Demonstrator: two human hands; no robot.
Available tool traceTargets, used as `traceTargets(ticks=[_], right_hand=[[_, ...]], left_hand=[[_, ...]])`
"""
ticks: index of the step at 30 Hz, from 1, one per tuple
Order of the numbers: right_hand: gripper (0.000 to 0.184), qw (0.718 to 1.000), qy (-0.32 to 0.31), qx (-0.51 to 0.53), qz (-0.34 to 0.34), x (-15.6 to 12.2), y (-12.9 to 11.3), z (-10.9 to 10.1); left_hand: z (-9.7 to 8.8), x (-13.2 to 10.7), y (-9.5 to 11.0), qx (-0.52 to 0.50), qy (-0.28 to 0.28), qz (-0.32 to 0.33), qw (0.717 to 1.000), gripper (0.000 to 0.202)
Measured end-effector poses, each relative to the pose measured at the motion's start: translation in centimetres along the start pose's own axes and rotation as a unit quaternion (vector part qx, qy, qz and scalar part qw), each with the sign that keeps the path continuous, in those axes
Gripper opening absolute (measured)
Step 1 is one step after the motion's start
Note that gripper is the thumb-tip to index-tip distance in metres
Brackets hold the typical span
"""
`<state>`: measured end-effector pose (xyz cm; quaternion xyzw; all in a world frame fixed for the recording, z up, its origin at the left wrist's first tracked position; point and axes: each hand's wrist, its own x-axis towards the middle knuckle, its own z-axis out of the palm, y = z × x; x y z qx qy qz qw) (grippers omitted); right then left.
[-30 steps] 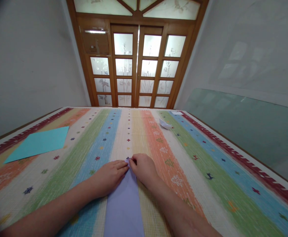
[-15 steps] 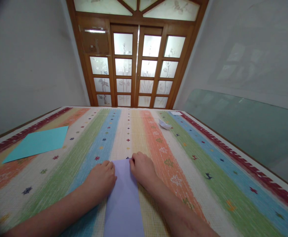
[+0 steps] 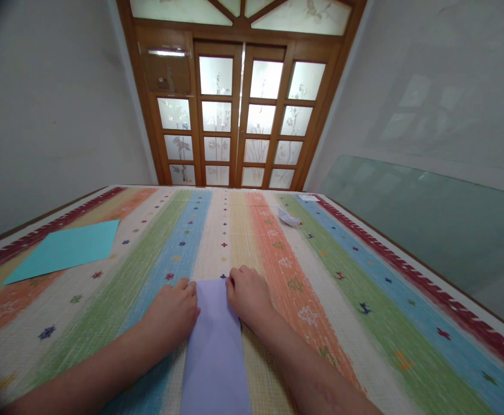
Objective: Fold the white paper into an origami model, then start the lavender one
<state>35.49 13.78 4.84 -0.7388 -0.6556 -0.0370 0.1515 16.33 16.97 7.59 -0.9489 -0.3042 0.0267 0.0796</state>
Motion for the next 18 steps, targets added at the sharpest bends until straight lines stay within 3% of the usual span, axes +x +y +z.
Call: traceTargets(ticks=[7,18], right_hand=[[0.02,1.0,-0.007,-0.01,0.004,0.1,-0.1,0.1],[0.02,1.0,-0.014,-0.01,0.012,0.1,-0.2,-0.1]], left_hand=[[-2.5,-1.0,0.7,-0.002,-0.092,0.053,0.994,0.024],[-4.2,-4.0,1.9,0.013,-0.108,0.221,0.969,0.013]])
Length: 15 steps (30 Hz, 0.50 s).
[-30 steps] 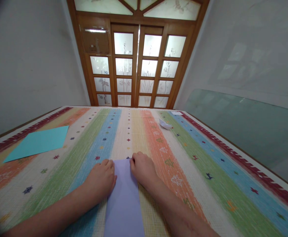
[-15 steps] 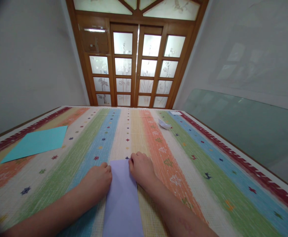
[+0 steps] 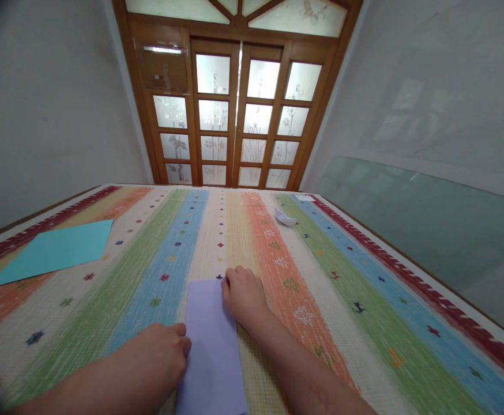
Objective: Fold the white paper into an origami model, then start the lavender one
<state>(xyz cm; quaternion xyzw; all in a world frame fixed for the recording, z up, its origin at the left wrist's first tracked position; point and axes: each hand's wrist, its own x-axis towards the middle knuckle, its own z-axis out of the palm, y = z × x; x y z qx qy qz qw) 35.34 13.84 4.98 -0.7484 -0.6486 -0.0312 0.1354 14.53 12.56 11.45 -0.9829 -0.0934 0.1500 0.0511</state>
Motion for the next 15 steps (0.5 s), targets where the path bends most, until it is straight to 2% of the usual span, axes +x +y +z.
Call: traceTargets(ticks=[5,7,9,11,12,13,14,15], right_hand=[[0.02,1.0,-0.001,-0.002,-0.003,0.0,-0.1,-0.2],[0.02,1.0,-0.001,0.002,-0.001,0.0,-0.1,-0.2],[0.02,1.0,0.0,0.012,-0.001,0.0,-0.1,-0.3],[0.02,0.999,0.006,0.033,0.004,0.0,0.0,-0.3],[0.02,0.999,0.009,0.052,0.01,0.1,0.2,-0.3],[0.021,0.996,0.013,0.081,0.017,0.2,0.3,-0.3],[0.022,0.992,0.016,0.12,0.025,0.3,0.5,-0.2],[0.023,0.985,0.019,0.168,0.031,0.5,0.6,-0.1]], left_hand=[[-1.6,-1.6,0.9,-0.002,-0.018,0.096,0.995,0.008],[-2.0,-2.2,0.6,-0.022,-0.033,0.111,0.993,0.008],[-2.2,-2.7,-0.2,-0.082,-0.053,0.113,0.989,0.011],[-2.3,-2.7,-1.6,-0.204,-0.05,0.145,0.967,0.021],[-2.2,-2.4,-2.4,-0.277,-0.033,0.174,0.944,0.029],[-1.9,-1.9,-3.2,-0.349,-0.002,0.172,0.921,0.038],[-1.5,-1.2,-4.0,-0.401,0.04,0.145,0.904,0.041],[-0.9,-0.4,-4.8,-0.424,0.126,0.06,0.895,0.038]])
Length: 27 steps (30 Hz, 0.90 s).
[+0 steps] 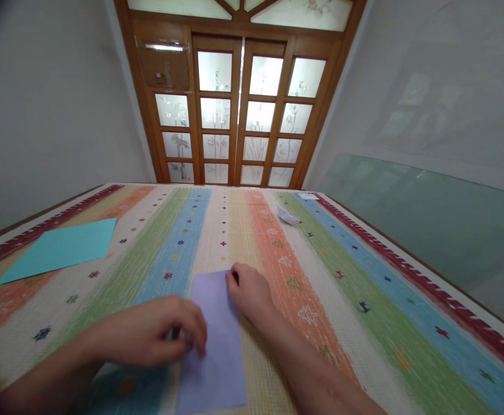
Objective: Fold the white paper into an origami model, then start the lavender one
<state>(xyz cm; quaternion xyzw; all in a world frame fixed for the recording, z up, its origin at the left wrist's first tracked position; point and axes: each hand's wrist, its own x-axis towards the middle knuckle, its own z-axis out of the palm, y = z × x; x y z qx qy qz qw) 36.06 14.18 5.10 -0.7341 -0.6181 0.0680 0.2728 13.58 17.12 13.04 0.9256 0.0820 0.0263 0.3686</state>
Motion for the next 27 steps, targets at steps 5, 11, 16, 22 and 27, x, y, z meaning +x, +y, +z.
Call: traceTargets(ticks=[5,11,16,22,27], right_hand=[[0.024,0.971,0.003,0.238,-0.007,0.6,0.3,0.0],[0.017,0.941,-0.086,0.321,-0.065,-0.3,-1.0,-0.3],[0.026,0.91,-0.115,0.399,0.007,-0.1,-1.0,-0.9],[0.053,0.816,-0.051,0.556,0.148,1.9,1.5,-3.2],[0.043,0.801,-0.017,0.586,0.119,1.6,0.9,-2.4]], left_hand=[[0.5,2.8,-5.9,0.127,0.442,-0.14,0.877,0.053],[0.0,3.2,-8.1,-0.04,0.298,-0.144,0.943,0.031],[-0.5,3.0,-8.5,-0.159,0.31,-0.137,0.927,0.027],[-1.3,3.0,-10.5,-0.275,0.645,-0.125,0.702,0.035],[-1.1,3.2,-10.8,-0.316,0.665,-0.102,0.669,0.039]])
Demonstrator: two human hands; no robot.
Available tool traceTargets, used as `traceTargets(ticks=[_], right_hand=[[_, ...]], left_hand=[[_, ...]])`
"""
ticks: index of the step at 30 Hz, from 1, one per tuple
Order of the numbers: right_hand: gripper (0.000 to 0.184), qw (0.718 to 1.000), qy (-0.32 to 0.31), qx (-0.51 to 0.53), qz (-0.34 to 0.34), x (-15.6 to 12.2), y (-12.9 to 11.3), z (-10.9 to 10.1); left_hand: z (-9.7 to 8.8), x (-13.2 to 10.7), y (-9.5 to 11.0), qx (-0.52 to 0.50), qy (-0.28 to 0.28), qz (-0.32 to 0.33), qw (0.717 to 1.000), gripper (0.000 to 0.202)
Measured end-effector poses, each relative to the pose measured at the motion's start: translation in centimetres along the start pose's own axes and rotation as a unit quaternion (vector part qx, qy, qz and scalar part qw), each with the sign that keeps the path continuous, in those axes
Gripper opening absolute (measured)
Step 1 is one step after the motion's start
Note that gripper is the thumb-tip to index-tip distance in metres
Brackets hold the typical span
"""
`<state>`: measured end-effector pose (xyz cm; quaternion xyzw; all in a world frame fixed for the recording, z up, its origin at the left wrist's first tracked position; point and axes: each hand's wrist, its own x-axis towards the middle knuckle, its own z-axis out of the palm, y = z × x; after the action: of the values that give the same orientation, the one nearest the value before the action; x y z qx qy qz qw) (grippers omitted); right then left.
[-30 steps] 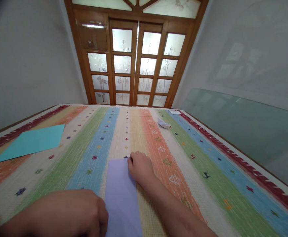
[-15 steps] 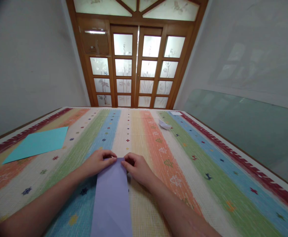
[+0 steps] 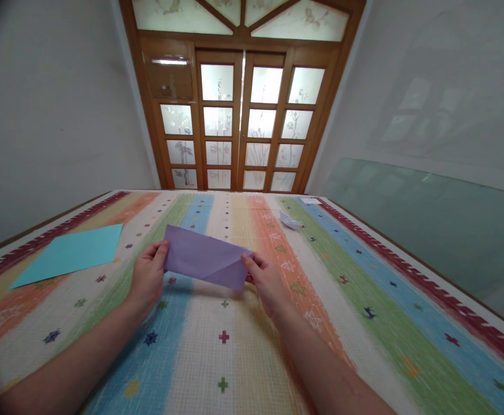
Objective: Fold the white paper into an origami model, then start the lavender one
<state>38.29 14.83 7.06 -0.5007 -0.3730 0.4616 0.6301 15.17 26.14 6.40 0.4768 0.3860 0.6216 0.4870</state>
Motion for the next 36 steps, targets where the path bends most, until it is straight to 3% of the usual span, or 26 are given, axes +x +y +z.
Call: traceTargets(ticks=[4,8,14,31,34,36], right_hand=[[0.037,0.997,0.066,0.033,-0.009,-0.3,0.8,0.6],[0.033,0.989,0.126,0.034,-0.067,-0.2,0.4,-0.1],[0.03,0.98,0.158,-0.031,-0.116,-0.1,0.0,-0.7],[0.037,0.989,0.144,-0.021,-0.028,0.3,1.1,-1.2],[0.038,0.992,0.128,-0.018,0.016,0.1,0.6,-1.2],[0.038,0.995,0.077,-0.023,0.067,-0.2,0.2,-1.0]], left_hand=[[0.1,-0.4,-0.3,-0.005,-0.019,-0.035,0.999,0.038],[0.2,-0.7,-0.3,0.016,-0.065,-0.063,0.996,0.041],[0.4,-1.1,0.0,0.042,-0.12,-0.105,0.986,0.046],[-0.4,-0.6,-0.8,0.084,-0.122,-0.127,0.981,0.037],[-0.9,0.2,0.3,0.082,-0.174,-0.204,0.96,0.037],[-1.4,0.8,1.3,0.058,-0.259,-0.286,0.921,0.042]])
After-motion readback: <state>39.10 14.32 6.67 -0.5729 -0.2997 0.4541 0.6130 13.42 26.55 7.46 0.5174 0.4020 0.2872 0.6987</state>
